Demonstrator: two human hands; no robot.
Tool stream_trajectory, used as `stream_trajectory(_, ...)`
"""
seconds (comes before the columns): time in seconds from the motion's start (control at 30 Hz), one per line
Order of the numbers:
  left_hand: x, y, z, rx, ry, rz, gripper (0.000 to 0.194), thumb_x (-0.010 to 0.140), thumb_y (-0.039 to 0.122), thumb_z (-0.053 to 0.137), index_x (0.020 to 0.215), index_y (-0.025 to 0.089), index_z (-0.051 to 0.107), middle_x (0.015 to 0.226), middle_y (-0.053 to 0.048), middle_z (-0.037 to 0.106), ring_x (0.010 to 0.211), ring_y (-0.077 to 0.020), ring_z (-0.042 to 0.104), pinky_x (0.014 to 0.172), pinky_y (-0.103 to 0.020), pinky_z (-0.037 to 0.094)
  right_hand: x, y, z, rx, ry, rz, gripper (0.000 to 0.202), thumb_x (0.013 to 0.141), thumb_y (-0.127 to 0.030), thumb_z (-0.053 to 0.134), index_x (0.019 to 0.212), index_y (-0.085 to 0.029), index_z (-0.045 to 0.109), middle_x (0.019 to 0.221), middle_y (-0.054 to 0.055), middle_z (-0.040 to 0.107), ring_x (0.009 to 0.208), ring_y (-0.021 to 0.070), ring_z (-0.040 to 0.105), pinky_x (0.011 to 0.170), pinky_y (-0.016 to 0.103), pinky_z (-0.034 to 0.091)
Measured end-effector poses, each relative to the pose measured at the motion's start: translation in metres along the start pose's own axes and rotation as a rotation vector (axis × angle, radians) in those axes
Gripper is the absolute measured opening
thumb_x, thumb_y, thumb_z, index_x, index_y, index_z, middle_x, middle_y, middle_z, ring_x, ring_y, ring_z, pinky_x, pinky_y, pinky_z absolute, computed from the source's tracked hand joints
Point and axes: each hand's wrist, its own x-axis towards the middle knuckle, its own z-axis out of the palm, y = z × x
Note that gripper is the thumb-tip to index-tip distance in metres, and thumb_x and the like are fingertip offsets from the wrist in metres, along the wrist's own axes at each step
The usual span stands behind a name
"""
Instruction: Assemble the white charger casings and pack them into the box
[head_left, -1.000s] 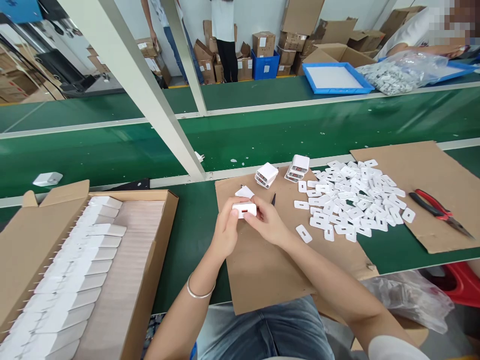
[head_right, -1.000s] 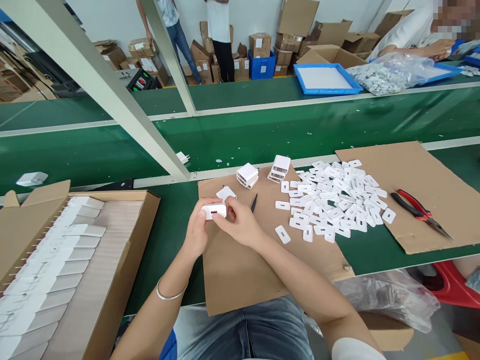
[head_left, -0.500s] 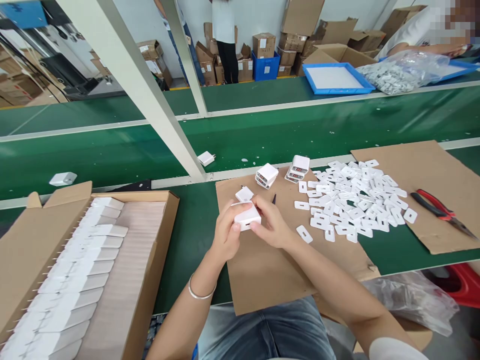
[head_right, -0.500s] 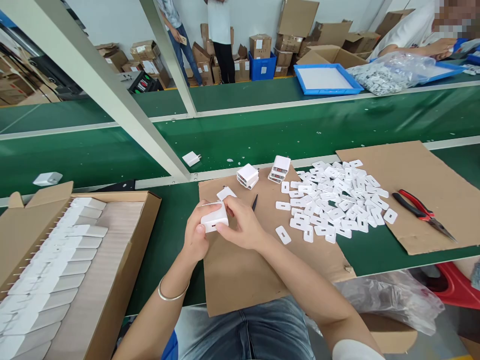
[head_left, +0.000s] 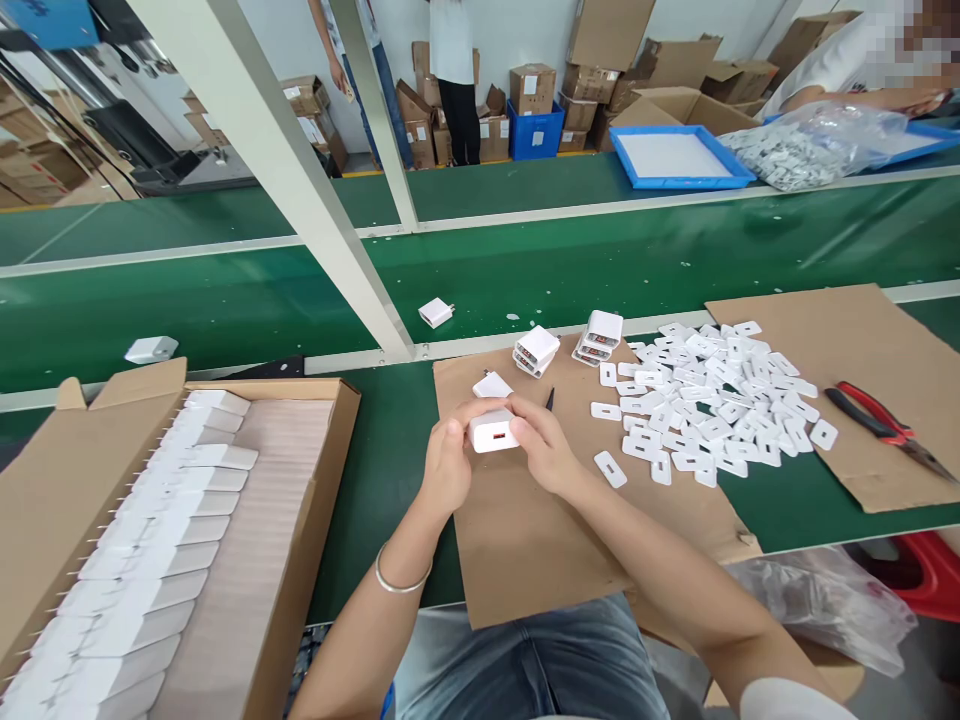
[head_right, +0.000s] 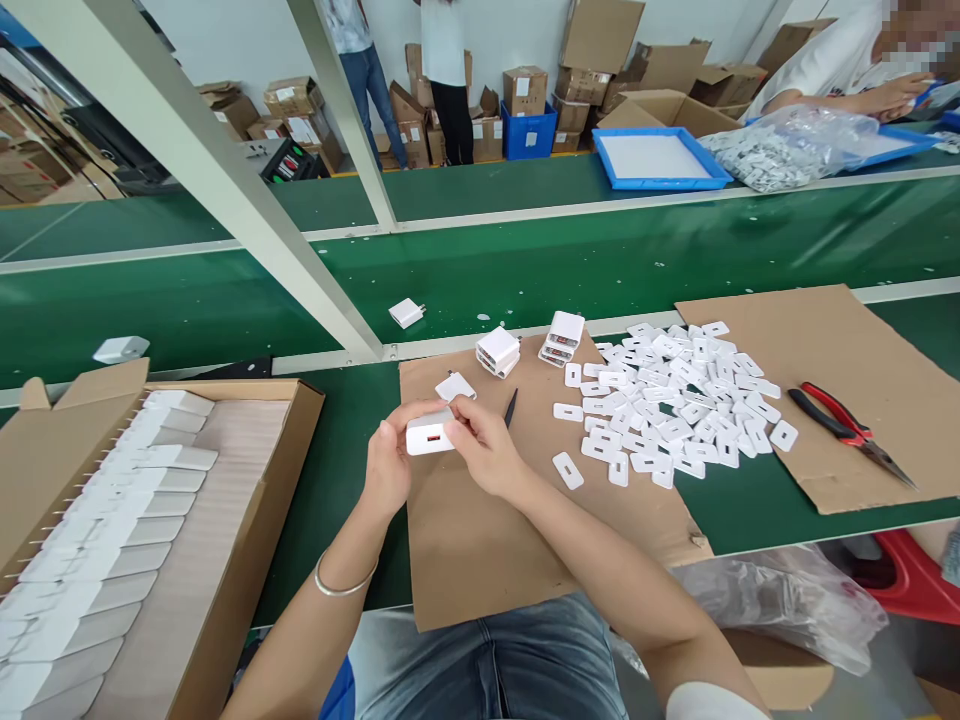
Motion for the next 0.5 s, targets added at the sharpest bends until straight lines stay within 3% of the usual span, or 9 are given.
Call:
stream_trajectory(0.1,-0.0002,-0.0001,-0.0007,0.018,-0.019,0.026,0.063,0.103,0.060,0.022,0.124,0.023,0.068,0.117,-0.011,0.068,0.097,-0.0243,0.064,0.074,-0.033,0.051,-0.0007,-0.0017,0.0008,0.020,-0.001,0.021,0.052,0.097,-0.070,0.036,0.076,-0.022,0.041,0.074,0.001,0.047,0.069,0.0178,0.043,0.065,0.032,0.034)
stream_trajectory(0.2,0.0004,0.0014,-0.0002,0.107,-0.068,0.127,0.059,0.099,0.066,0.036,0.131,0.023,0.062,0.113,-0.011,0.068,0.088,-0.0221,0.063,0.069,-0.031,0.049,-0.0007,-0.0010,0.0009,-0.012,0.020,0.033,0.054,0.097,-0.072,0.033,0.077,-0.022,0.043,0.072,0.001,0.046,0.068,0.0180,0.042,0.063,0.032,0.033)
stream_trajectory(0.3,0.0015,0.0021,0.0004,0.197,-0.050,0.195,0.045,0.098,0.054,0.050,0.129,0.023,0.061,0.104,-0.008,0.069,0.079,-0.0182,0.061,0.065,-0.028,0.046,-0.0002,0.0011,0.0008,-0.039,0.033,0.015,0.053,0.097,-0.071,0.036,0.076,-0.022,0.041,0.071,0.000,0.045,0.066,0.0170,0.041,0.061,0.031,0.032)
stream_trajectory(0.37,0.0017,0.0012,0.0000,0.204,-0.033,0.235,0.041,0.099,0.050,0.049,0.127,0.023,0.062,0.102,-0.008,0.068,0.080,-0.0184,0.061,0.067,-0.029,0.046,-0.0002,0.0021,0.0004,-0.040,0.021,-0.020,0.051,0.098,-0.068,0.038,0.076,-0.022,0.040,0.073,0.000,0.046,0.066,0.0164,0.042,0.061,0.031,0.032)
stream_trajectory(0.5,-0.0002,-0.0015,-0.0019,0.208,-0.060,0.270,0.049,0.100,0.056,0.043,0.132,0.024,0.060,0.108,-0.009,0.068,0.090,-0.0225,0.063,0.081,-0.035,0.048,-0.0014,0.0037,-0.0008,-0.098,-0.003,-0.110,0.047,0.099,-0.065,0.038,0.079,-0.022,0.041,0.077,0.001,0.052,0.069,0.0169,0.047,0.063,0.031,0.035)
